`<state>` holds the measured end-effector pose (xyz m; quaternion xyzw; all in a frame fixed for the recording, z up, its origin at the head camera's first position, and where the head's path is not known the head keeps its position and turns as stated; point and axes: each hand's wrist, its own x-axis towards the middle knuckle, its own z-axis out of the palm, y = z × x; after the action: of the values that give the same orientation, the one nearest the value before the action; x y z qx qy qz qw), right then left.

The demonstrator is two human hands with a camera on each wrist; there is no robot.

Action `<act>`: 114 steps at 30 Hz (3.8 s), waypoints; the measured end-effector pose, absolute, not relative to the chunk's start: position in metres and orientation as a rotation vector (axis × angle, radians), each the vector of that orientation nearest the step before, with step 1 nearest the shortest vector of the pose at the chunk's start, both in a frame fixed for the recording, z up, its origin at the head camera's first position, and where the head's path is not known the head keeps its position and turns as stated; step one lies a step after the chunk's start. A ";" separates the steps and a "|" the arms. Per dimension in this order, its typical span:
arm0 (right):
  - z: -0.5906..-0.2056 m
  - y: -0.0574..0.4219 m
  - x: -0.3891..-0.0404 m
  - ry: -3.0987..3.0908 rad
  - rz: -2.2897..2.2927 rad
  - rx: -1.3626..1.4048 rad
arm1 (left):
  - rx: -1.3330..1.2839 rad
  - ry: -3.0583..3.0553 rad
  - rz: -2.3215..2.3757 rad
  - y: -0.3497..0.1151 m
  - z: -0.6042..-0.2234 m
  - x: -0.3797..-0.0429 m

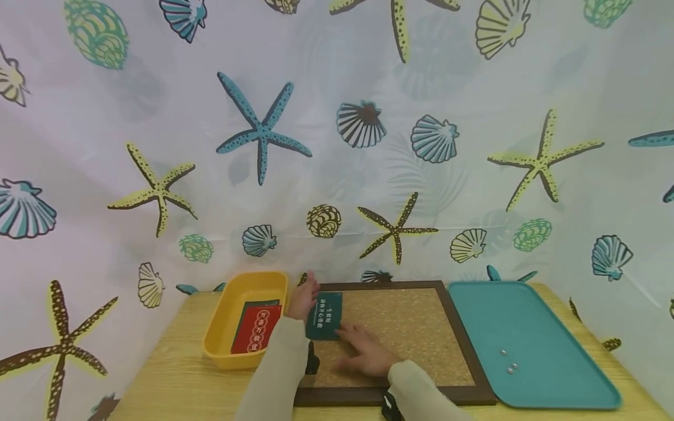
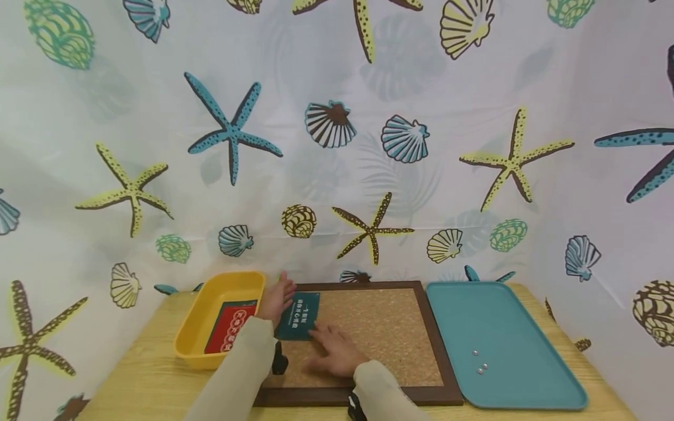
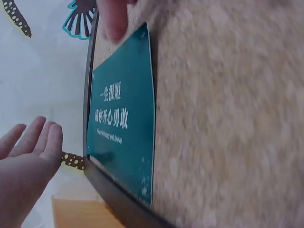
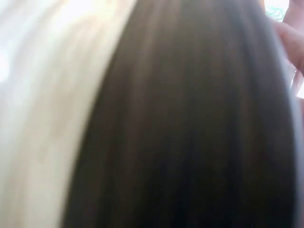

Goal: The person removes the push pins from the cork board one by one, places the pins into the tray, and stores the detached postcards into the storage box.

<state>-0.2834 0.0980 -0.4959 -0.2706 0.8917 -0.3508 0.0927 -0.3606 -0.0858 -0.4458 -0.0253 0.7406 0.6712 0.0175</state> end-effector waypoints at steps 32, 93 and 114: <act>-0.505 0.089 -0.277 2.704 -0.900 -0.692 | -0.328 2.634 1.848 -0.079 -0.486 -0.386; -0.503 0.086 -0.277 2.705 -0.944 -0.653 | -0.234 2.644 1.441 -0.090 -0.504 -0.417; -0.508 0.089 -0.280 2.693 -1.002 -0.692 | 0.184 2.943 1.295 -0.090 -0.457 -0.359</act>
<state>-0.2801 0.0892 -0.5084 -0.2333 0.9071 -0.3376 0.0930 -0.3592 -0.0896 -0.4566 0.0571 0.9131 0.4017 -0.0396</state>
